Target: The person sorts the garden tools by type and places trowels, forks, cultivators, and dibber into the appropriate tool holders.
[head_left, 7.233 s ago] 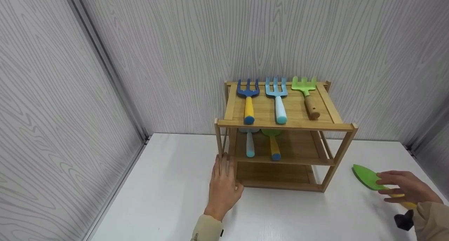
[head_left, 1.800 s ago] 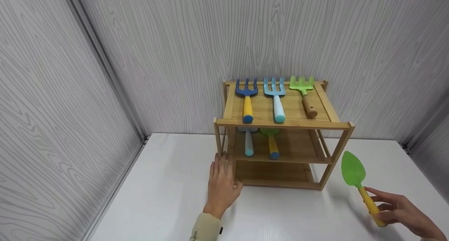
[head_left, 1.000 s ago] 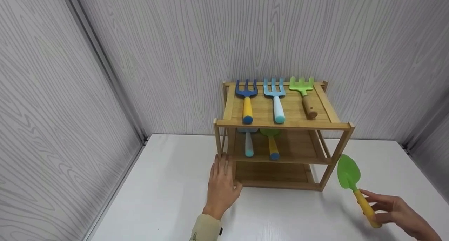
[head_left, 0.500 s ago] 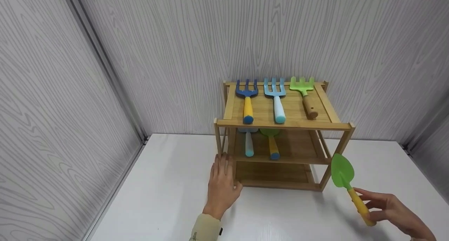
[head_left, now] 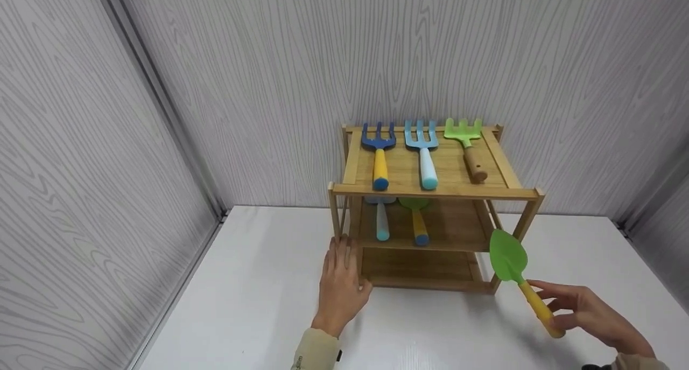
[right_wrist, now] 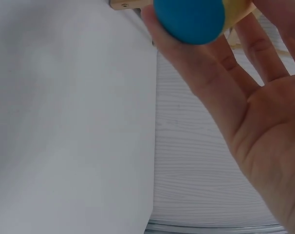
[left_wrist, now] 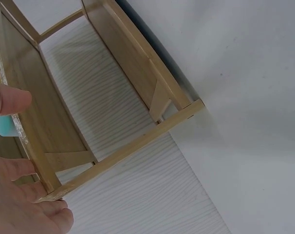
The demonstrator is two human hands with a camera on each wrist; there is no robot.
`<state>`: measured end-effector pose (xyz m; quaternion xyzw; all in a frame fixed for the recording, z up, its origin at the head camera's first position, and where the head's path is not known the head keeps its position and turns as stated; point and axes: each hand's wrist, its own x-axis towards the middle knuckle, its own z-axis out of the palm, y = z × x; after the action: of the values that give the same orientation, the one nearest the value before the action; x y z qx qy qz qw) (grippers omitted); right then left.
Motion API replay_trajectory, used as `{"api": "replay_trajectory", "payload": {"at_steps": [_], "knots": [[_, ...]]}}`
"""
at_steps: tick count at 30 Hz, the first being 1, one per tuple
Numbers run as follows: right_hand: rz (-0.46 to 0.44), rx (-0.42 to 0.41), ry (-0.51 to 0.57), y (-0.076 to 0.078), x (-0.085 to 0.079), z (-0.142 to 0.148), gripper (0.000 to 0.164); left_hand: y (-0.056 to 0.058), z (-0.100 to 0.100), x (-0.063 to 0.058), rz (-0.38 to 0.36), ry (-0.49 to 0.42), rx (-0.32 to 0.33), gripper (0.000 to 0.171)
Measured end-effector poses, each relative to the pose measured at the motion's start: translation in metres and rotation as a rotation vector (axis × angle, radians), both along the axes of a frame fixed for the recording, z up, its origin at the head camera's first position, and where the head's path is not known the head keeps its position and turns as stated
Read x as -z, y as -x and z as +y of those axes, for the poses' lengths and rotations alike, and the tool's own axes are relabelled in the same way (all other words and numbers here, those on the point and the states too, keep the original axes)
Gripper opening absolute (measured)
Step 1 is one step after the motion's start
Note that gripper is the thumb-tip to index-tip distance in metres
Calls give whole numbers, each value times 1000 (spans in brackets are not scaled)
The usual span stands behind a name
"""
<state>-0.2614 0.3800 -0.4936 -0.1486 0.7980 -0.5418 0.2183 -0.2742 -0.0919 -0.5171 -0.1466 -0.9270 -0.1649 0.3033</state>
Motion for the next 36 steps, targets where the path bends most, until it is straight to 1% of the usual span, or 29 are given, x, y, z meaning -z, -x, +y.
{"api": "replay_trajectory", "payload": {"at_steps": [3,7,12,16,19,25,29,32,36], "knots": [[32,-22,-16,2,-4,-5,74,0,0,0,-10,-7,0,76],[105,-57,-11,5,-7,-10,75,-1,1,0,-15,-6,-1,76],[137,-87,21,11,-12,-17,71,0,2,0,-15,3,1,74],[163,-97,21,14,-20,-27,69,1,2,1,-11,8,2,74],[163,-90,7,16,-28,-36,69,0,1,0,-9,10,-5,75],[124,-74,0,20,-41,-52,69,0,1,-1,-14,7,-1,75],[119,-54,29,23,-45,-59,68,1,0,0,-14,3,1,76],[138,-46,54,24,-47,-64,68,1,0,0,-5,3,3,76],[149,-34,59,24,-50,-70,67,1,0,1,-2,1,5,77]]}}
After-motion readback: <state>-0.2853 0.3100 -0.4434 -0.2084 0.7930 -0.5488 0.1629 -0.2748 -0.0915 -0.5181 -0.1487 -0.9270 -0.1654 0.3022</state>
